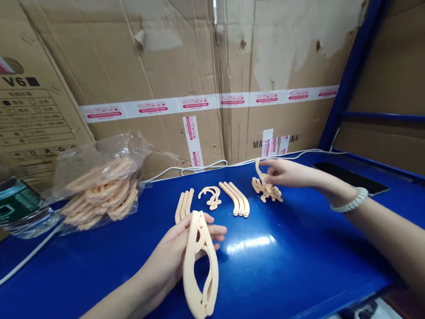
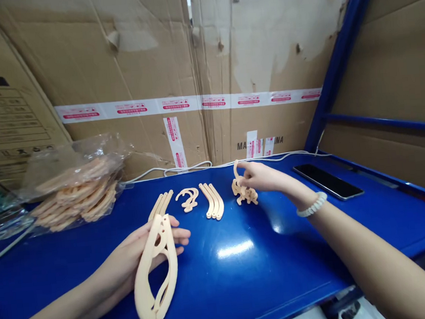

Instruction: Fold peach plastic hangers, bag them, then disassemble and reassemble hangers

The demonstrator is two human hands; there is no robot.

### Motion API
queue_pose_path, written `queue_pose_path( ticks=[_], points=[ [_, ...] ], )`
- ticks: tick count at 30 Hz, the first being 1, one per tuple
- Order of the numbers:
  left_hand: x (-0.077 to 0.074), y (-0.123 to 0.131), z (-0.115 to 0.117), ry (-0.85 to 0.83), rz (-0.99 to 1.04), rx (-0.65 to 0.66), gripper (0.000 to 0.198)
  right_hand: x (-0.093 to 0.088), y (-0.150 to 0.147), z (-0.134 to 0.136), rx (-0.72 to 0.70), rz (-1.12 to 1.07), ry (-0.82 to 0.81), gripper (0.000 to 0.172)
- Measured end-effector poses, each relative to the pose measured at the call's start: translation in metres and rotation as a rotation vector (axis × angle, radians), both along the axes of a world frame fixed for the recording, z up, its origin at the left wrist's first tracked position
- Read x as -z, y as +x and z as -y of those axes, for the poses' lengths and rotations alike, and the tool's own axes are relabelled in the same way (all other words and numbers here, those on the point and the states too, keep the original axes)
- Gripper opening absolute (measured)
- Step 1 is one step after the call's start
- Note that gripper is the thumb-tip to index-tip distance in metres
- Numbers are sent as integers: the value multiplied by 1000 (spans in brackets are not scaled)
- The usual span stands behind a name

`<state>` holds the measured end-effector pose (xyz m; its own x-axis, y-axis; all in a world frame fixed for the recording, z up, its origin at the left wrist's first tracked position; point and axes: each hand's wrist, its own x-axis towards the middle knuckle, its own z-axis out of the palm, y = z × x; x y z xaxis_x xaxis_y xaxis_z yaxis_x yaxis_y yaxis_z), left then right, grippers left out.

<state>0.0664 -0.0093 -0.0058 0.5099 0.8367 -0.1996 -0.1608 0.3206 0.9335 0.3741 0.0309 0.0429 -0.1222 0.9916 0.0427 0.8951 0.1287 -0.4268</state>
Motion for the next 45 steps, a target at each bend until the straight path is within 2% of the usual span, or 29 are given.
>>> queue_pose_path(
  ticks=[4, 8, 11, 14, 15, 17, 19, 21, 26, 32, 38, 43, 45],
  points=[
    [2, 0, -1, 23, 13, -2, 18, 15, -19, 1, 0, 159, -9, 60],
    [4, 0, -1, 42, 0, 10, 18, 28, -28, -3, 69, 257, 67, 47],
    [6, -1, -3, 28, 3, -1, 19, 26, -27, -5, 92, 271, 109, 33],
    [7, -3, -4, 17, -17, -11, 21, 14, -19, -1, 52, 247, 132, 26],
    [7, -3, -4, 17, -25, -12, 21, 10, -15, 2, 12, 233, 138, 29],
    [8, -4, -4, 27, -37, -10, 22, 3, -7, 7, -97, 208, 102, 46],
    [9, -4, -4, 39, -42, -5, 23, 2, -2, 12, -195, 207, -11, 66],
    [9, -4, -4, 35, -48, -7, 24, 6, 0, 14, -238, 238, -136, 73],
    [6, -2, -3, -11, -52, -48, 26, 17, -7, 11, -322, 315, -195, 64],
    [2, -1, -2, -9, -46, -59, 26, 19, -2, -3, -386, 298, -100, 48],
    [-2, 0, -1, -19, -30, -71, 20, 25, 12, -17, -348, 259, -19, 48],
    [0, -1, -2, -31, 19, -81, 23, 13, 22, -3, -343, 256, 71, 52],
    [1, -2, -3, -31, 41, -77, 23, 8, 25, 3, -325, 250, 53, 57]
  ],
)
